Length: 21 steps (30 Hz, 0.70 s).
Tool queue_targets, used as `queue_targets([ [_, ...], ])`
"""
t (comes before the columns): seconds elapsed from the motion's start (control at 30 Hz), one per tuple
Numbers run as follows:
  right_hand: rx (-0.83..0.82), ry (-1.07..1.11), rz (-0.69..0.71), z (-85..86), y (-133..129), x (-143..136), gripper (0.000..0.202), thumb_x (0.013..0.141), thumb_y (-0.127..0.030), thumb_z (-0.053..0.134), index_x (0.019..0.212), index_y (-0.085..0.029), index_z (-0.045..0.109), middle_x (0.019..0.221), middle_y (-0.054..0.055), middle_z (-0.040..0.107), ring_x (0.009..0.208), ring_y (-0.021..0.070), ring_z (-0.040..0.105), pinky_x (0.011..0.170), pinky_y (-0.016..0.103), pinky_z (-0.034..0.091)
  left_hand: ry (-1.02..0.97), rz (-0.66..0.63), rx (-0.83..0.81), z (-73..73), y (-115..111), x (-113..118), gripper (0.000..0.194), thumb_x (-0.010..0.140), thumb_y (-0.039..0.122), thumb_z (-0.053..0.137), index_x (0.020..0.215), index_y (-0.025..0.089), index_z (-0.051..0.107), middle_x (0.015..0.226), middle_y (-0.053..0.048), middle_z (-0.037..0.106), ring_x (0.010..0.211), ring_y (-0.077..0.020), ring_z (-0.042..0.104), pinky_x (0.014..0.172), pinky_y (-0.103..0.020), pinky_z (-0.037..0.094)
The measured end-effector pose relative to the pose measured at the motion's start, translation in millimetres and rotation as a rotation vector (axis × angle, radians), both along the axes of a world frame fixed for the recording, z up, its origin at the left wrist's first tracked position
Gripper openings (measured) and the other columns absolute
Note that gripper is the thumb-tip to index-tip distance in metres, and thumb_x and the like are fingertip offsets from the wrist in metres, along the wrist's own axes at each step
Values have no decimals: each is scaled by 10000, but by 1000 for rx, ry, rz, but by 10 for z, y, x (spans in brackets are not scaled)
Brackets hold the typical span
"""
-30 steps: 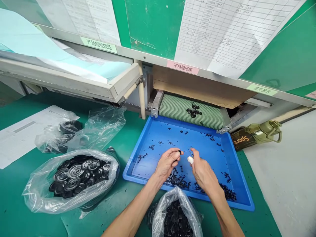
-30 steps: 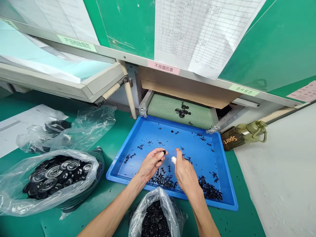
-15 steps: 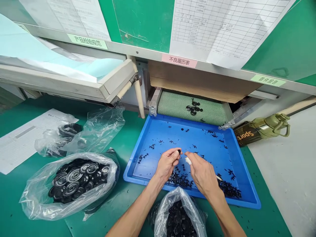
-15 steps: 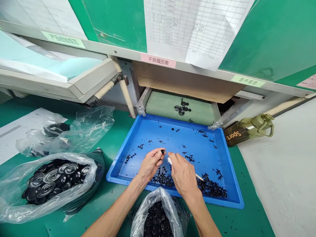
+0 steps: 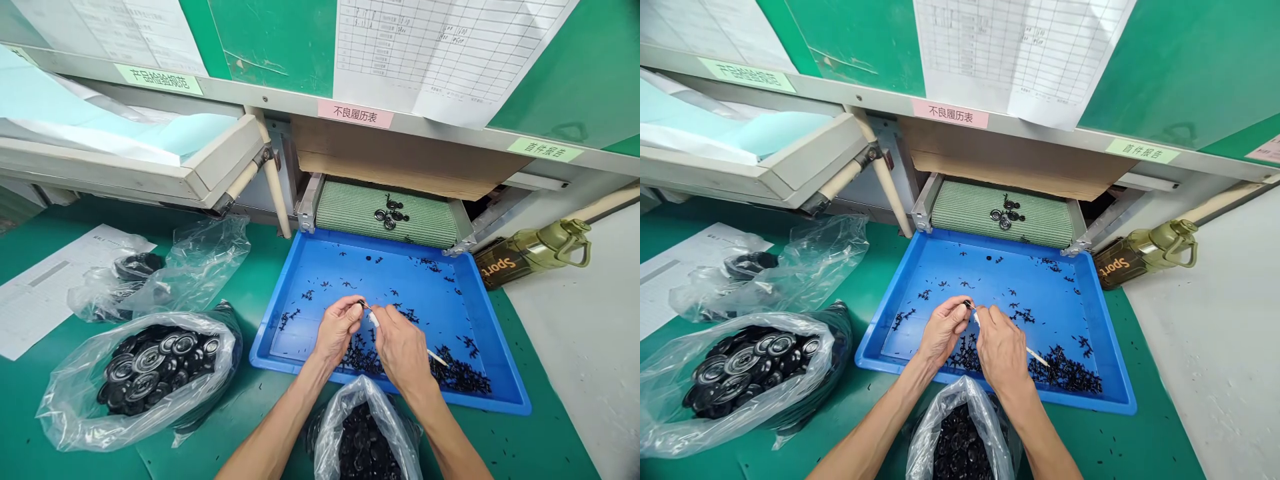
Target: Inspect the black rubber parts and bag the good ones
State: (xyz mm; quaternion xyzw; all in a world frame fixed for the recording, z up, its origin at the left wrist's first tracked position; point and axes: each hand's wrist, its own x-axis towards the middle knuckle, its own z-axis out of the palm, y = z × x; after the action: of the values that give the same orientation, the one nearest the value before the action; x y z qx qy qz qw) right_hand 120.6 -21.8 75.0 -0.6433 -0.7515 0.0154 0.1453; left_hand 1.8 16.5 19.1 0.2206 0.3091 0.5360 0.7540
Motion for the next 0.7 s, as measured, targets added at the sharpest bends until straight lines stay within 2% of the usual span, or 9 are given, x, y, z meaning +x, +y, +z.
queue_targets([
  [0.13,-122,309,40,-5,24,39,281,841,-106,344,913,-193,602,721,4,573,609,127,482,575,228,319,24,-17,60,40,-2,-14,229,711,271,731,891,134,696,738,-22,589,542,-40,374,463,-179,256],
  [0.23,-314,598,43,-19,75,82,252,860,-204,347,822,-185,596,588,-31,505,517,110,415,521,210,304,39,-31,81,61,-7,-7,231,724,294,718,887,132,690,756,-29,588,589,-58,424,483,-181,277],
  [0.3,-394,715,8,-59,121,123,267,862,-251,348,806,-180,600,554,-40,484,478,102,386,479,203,282,49,-31,69,66,-9,7,232,742,308,701,882,124,686,746,-30,580,596,-62,430,484,-178,281],
  [0.43,-304,571,-163,-205,218,285,279,808,-183,364,917,-191,622,593,-30,555,492,113,445,500,205,295,83,2,13,51,12,28,261,744,311,697,910,109,683,760,-41,586,589,-60,420,463,-170,279],
  [0.53,-301,484,-172,-326,354,459,344,804,-157,353,1028,-213,608,662,-23,621,528,126,505,539,213,331,61,30,-66,29,54,23,295,716,298,723,933,101,683,774,-50,592,597,-62,439,455,-162,294],
  [0.7,-236,299,-164,-507,903,609,348,796,-111,355,965,-194,647,821,41,661,713,168,583,633,234,361,-33,88,-237,5,118,-5,307,681,227,743,943,81,677,723,-41,578,592,-63,476,440,-139,322],
])
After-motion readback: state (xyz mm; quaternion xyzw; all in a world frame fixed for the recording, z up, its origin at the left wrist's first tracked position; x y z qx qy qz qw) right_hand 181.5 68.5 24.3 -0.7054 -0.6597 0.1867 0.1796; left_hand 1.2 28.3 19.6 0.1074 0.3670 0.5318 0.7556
